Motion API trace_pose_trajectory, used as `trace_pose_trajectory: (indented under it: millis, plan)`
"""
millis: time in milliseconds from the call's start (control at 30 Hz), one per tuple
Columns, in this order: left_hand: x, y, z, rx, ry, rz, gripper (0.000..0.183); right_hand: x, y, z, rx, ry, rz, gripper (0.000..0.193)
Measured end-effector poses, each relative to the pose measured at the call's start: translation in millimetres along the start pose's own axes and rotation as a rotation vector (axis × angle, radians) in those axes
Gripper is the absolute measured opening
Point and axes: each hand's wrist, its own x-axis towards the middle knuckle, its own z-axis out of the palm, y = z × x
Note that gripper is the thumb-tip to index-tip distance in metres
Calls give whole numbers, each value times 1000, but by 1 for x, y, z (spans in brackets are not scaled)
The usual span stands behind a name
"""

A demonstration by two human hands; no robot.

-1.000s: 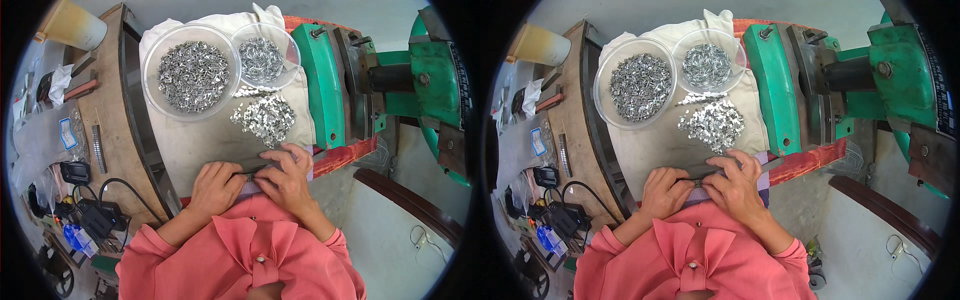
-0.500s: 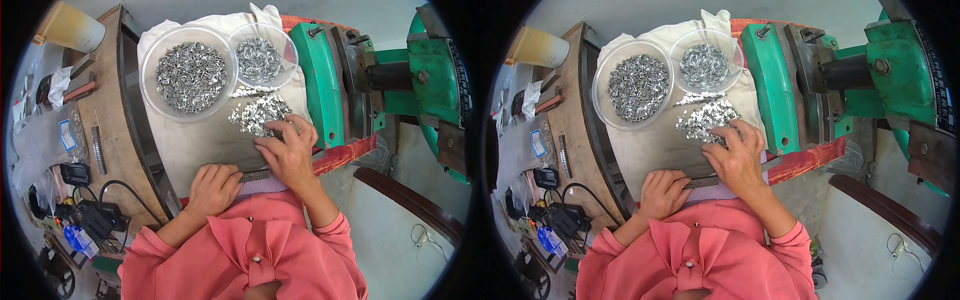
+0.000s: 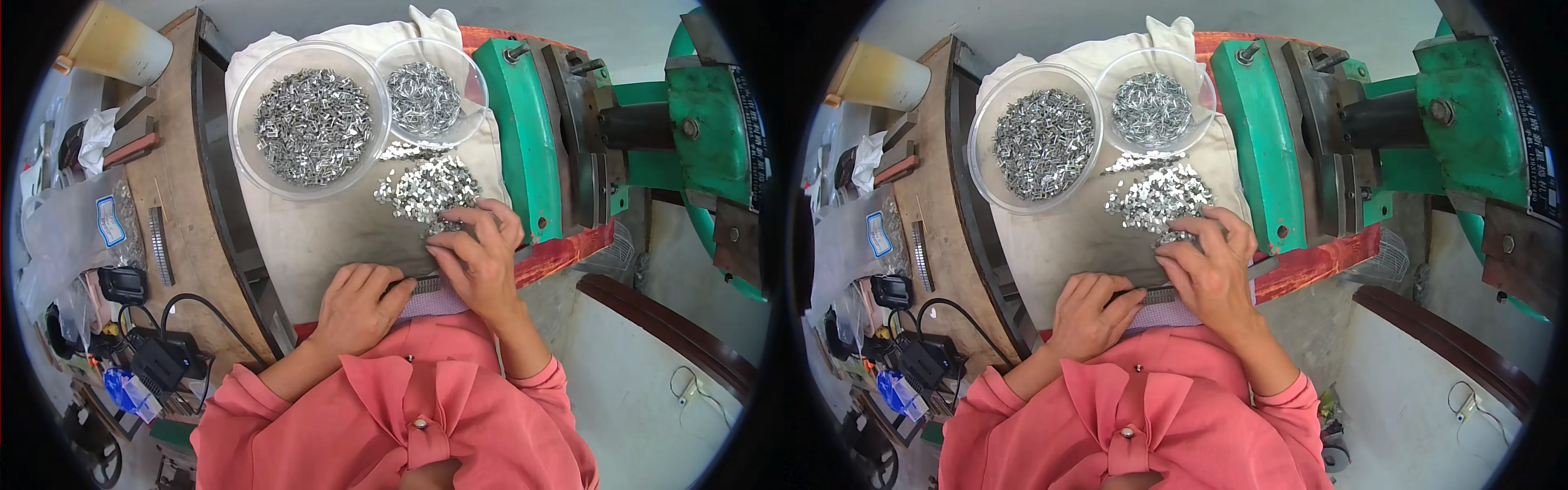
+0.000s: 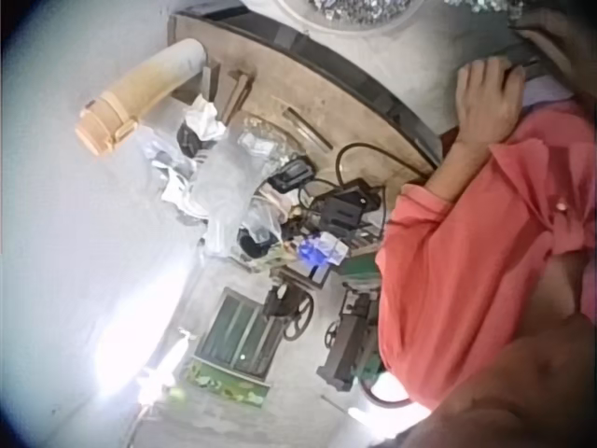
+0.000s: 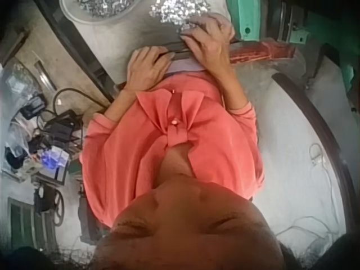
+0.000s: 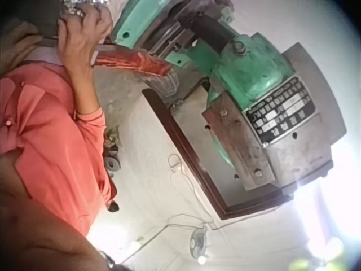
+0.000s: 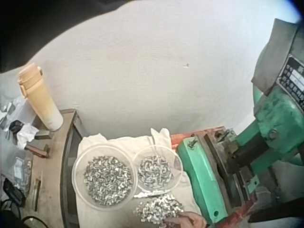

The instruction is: The person assembles and presses small metal components using a manual press machine.

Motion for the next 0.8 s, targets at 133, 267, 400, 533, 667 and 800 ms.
trace_pose_trajectory:
  millis: [133,267,400,533,667,800]
  plan:
    - [4,0,3,32,-5,66,17,-8,5,-1,-5,14,42,17]
    - [3,0,5,26,10,53,13,-6,3,0,-10,-3,26,16]
    - [1,0,5,10,14,14,14,4,-2,6,-56,16,-12,13]
    - [-2,1,3,-6,-2,-24,19,8,-4,11,-90,7,-48,15]
    - [-3,1,-1,-51,-10,-92,24,2,-3,8,-55,22,-73,15]
    - [-7,-3,-1,-45,-28,-82,22,-24,-7,2,37,80,-72,16]
